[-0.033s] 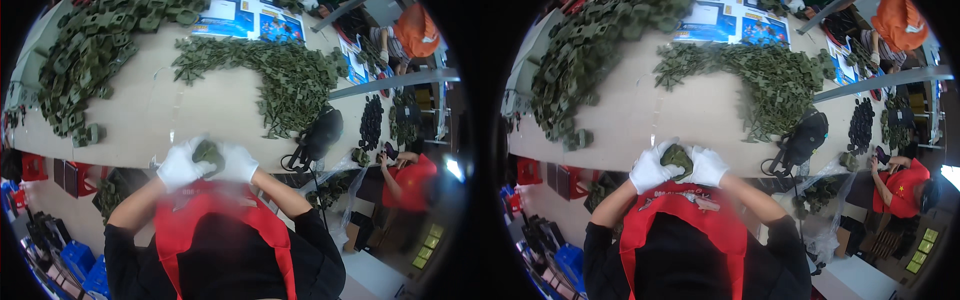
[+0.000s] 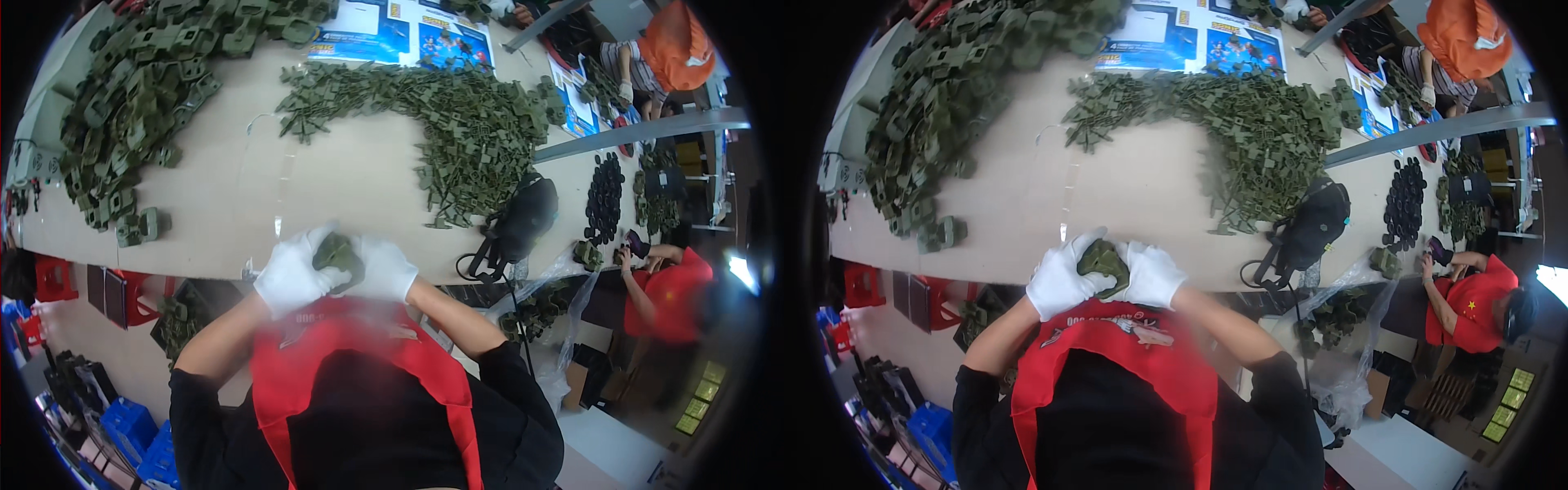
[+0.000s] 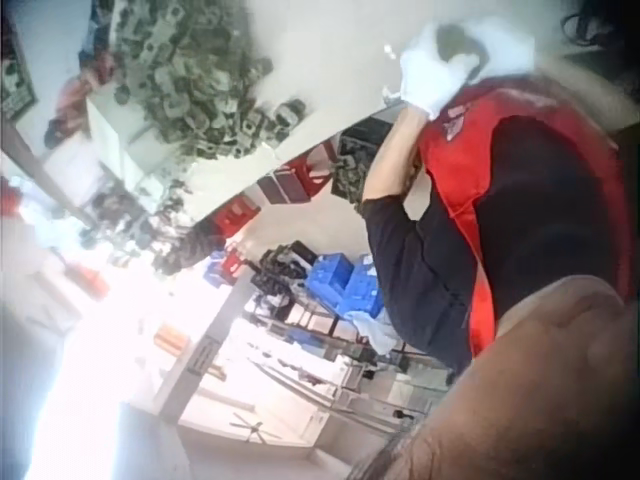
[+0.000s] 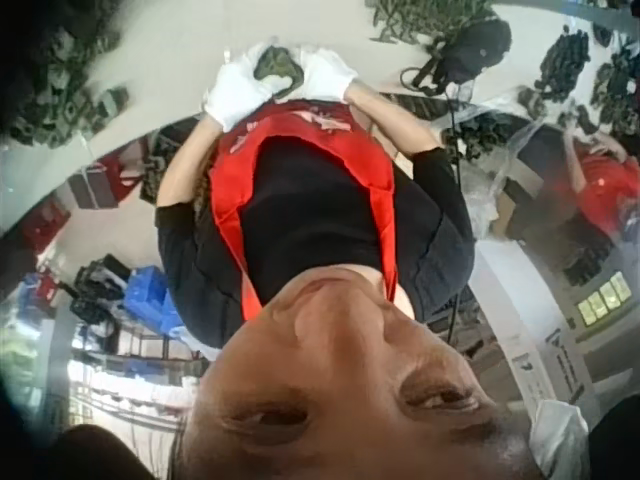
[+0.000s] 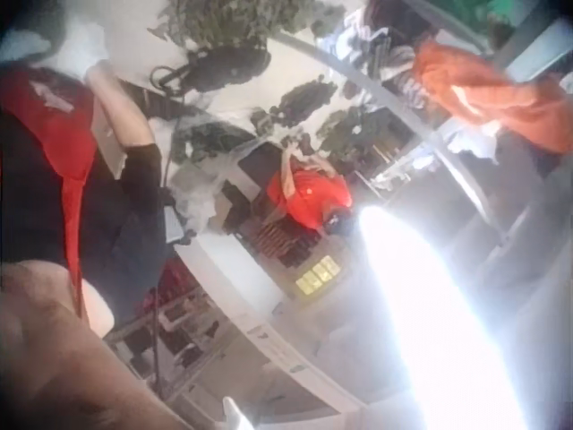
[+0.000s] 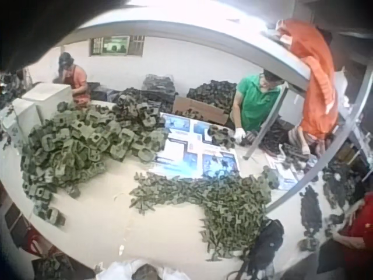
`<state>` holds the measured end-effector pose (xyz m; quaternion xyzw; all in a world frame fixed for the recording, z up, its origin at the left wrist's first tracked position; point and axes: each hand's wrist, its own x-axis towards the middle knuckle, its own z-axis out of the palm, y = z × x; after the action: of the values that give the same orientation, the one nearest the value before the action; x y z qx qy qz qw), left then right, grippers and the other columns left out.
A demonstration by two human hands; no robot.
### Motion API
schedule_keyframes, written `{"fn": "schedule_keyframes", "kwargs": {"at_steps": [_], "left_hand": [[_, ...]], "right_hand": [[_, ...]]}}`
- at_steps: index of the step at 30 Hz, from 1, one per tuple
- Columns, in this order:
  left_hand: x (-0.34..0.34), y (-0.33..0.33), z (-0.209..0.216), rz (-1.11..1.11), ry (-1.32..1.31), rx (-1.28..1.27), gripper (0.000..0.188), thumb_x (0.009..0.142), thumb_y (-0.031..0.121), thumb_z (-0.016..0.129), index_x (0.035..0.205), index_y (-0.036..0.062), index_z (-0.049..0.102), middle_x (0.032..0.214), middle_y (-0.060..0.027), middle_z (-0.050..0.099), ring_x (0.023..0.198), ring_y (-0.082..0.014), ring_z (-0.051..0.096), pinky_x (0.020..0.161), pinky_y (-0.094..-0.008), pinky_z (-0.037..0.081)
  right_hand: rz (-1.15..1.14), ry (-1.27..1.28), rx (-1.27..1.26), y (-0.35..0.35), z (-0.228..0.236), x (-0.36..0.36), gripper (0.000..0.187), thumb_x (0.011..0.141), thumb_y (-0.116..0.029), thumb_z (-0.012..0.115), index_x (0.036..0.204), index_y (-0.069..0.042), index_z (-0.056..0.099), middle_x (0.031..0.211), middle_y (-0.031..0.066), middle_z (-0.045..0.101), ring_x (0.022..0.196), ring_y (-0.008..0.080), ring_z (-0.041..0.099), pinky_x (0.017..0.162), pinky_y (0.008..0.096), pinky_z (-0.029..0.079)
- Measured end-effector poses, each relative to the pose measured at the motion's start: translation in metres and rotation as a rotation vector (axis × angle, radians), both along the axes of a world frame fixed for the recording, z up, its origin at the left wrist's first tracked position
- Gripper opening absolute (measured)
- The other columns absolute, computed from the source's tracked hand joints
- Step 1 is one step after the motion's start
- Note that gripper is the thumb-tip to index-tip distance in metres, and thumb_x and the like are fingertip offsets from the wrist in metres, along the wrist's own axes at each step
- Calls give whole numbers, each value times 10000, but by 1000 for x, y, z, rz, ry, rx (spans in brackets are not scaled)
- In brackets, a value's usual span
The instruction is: The person, wearing white gloves, repeatedly picks up small green plastic components from a large pile on a table. They manipulate the parts by hand, appearing to snap or fit them together, and then place the assembled units into a black bin. The process is repetitive and continuous throughout the clip.
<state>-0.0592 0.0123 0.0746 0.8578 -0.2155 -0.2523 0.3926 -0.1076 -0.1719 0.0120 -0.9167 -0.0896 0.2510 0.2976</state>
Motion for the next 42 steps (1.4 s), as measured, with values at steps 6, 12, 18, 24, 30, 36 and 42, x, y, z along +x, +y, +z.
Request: {"fn": "schedule_keyframes", "kwargs": {"at_steps": [6, 12, 18, 24, 30, 36, 42], "left_hand": [[44, -32, -72, 7, 206, -20, 711, 735, 299, 738, 1332, 11, 484, 1189, -249, 597, 1052, -348, 626, 906, -382, 495], [68, -37, -87, 523, -108, -114, 872, 730, 374, 766, 1417, 24, 358, 1339, -273, 400, 1220, -425, 448, 1018, -429, 409], [89, 96, -157, 1148, 75, 344, 868, 723, 351, 779, 1414, 55, 344, 1327, -273, 393, 1192, -413, 472, 994, -439, 427], [108, 237, -161, 1958, -227, 496, 1030, 612, 508, 798, 1422, 61, 344, 1313, -261, 428, 1232, -412, 436, 1027, -446, 390], [134, 338, -256, 2005, -26, -321, 806, 662, 371, 815, 1297, -17, 506, 1248, -220, 562, 1097, -295, 587, 951, -407, 471], [57, 227, -267, 1393, 301, -643, 419, 790, 117, 658, 1175, -41, 605, 994, -120, 686, 907, -201, 665, 765, -313, 539], [3, 34, -218, 1014, 237, -311, 434, 819, 131, 703, 1174, -62, 544, 1055, -160, 632, 958, -187, 599, 814, -287, 522]], "right_hand": [[-251, 209, 284, -25, -15, 30, 706, 627, -492, 810, 1143, -49, 621, 1017, 185, 684, 943, 321, 657, 846, 391, 505], [-1204, -36, 1139, -225, -59, 153, 127, 852, -186, 649, 945, -101, 667, 845, 65, 655, 806, 194, 636, 720, 331, 510], [-614, -697, -462, -528, -84, 174, 485, 887, -282, 590, 1294, -27, 527, 1340, 96, 561, 1227, 225, 527, 1071, 335, 384], [-1492, -607, 1026, -552, -97, 256, 526, 936, -368, 522, 1323, -12, 510, 1388, 117, 508, 1312, 269, 433, 1133, 383, 304], [-1394, -229, 1051, -493, -99, 244, 449, 942, -286, 516, 1291, -2, 519, 1342, 101, 531, 1272, 269, 459, 1118, 419, 310], [-740, 331, 847, -77, -65, 160, 378, 938, -176, 518, 1290, -39, 525, 1153, 145, 639, 1021, 273, 616, 897, 361, 490], [-150, 289, 340, 71, -60, 117, 845, 778, -421, 714, 1455, -71, 349, 1347, 227, 502, 1236, 339, 497, 1029, 392, 409]]}}
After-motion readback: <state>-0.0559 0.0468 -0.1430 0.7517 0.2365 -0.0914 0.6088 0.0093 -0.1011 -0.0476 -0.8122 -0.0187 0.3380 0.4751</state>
